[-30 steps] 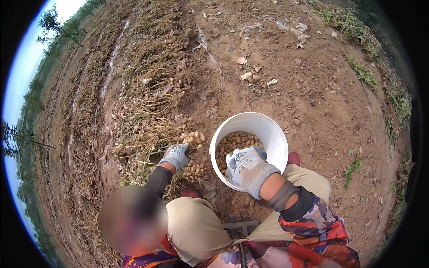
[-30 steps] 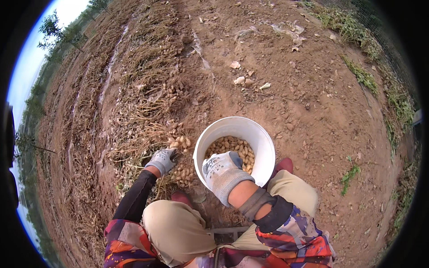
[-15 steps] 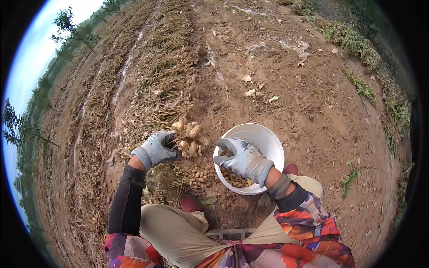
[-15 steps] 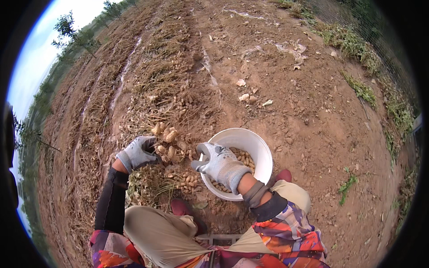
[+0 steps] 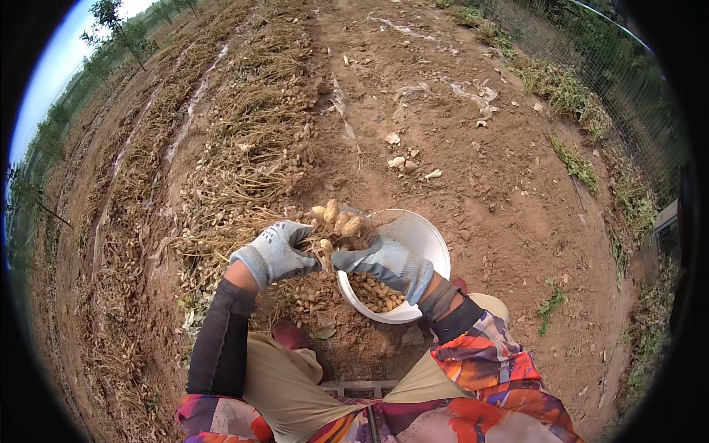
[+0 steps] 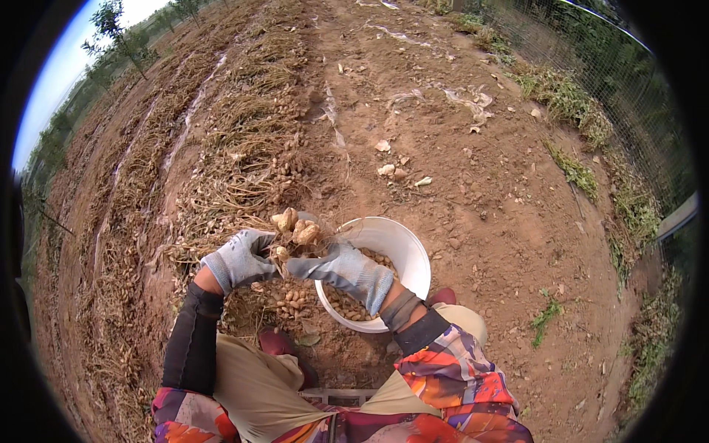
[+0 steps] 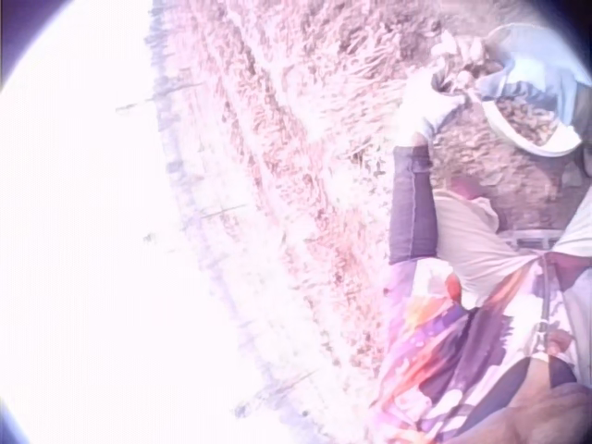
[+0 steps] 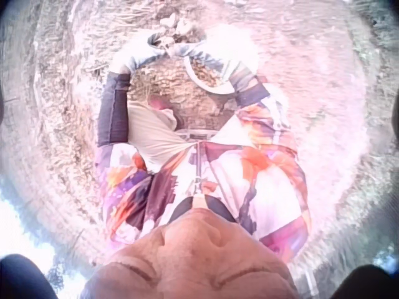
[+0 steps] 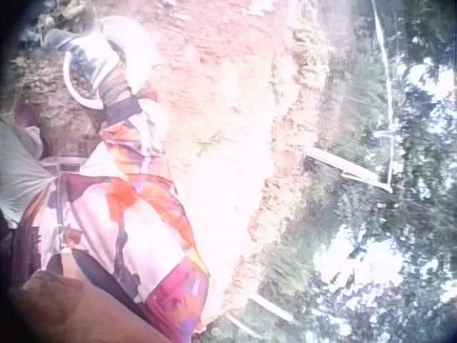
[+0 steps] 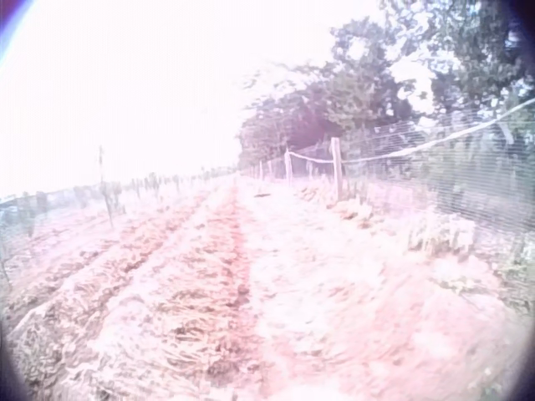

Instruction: The person kneels in a garden bed and pulls up peanut plants by hand, shaking off soil and detaching the peanut pods from the roots. The pods are collected into a white bucket placed between the legs.

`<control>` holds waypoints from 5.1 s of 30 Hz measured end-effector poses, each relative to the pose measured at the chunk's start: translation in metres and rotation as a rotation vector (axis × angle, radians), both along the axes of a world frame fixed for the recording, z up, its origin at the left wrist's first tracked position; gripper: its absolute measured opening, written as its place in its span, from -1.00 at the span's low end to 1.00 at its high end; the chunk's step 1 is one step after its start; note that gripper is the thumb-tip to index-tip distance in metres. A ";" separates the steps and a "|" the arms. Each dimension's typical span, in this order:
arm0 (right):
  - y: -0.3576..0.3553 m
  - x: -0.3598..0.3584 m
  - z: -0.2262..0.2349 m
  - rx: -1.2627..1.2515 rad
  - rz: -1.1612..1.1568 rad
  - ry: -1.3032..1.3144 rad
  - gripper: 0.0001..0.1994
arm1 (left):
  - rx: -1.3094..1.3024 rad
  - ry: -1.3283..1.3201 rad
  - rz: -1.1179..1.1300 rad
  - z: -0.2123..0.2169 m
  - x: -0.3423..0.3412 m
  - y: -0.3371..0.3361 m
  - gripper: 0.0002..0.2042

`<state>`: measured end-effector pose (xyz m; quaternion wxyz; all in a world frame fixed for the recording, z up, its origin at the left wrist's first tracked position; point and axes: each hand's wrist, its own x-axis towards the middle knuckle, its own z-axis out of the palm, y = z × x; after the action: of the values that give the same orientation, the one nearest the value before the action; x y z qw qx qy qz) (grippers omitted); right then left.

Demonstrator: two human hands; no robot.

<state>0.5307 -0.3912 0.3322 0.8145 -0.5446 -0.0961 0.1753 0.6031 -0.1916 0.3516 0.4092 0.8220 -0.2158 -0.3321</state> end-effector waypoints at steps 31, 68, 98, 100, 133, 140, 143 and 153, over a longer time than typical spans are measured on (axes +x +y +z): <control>0.072 0.012 -0.050 -0.091 0.130 0.296 -0.77 | 0.432 -0.245 -0.090 -0.032 0.015 0.042 -0.63; 0.042 0.027 -0.058 -1.376 0.236 -0.352 -0.54 | 0.557 -0.264 -0.341 -0.024 0.007 0.016 -0.69; 0.003 -0.001 -0.008 -0.359 0.439 -0.220 -0.41 | 0.461 0.085 -0.603 -0.053 0.001 0.017 -0.67; 0.004 -0.006 -0.018 -0.371 0.426 -0.162 -0.46 | 0.477 0.118 -0.643 -0.055 0.003 0.011 -0.63; 0.042 0.021 -0.043 -0.311 -0.083 -0.036 -0.80 | 0.416 0.104 -0.377 -0.033 0.008 0.018 -0.52; 0.045 0.034 -0.056 -0.140 -0.352 0.179 -0.78 | 0.484 -0.095 -0.288 -0.031 0.012 0.010 -0.62; 0.033 0.038 -0.060 -0.020 -0.462 0.277 -0.87 | 0.546 -0.146 -0.278 -0.022 0.007 0.002 -0.70; -0.043 0.026 -0.052 -1.533 -0.377 -0.331 -0.55 | 0.525 -0.298 -0.264 -0.007 -0.004 0.025 -0.67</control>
<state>0.5563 -0.4340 0.2798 0.2054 -0.9779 0.0250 -0.0309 0.5986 -0.1666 0.3446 0.1005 0.9039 -0.2853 -0.3025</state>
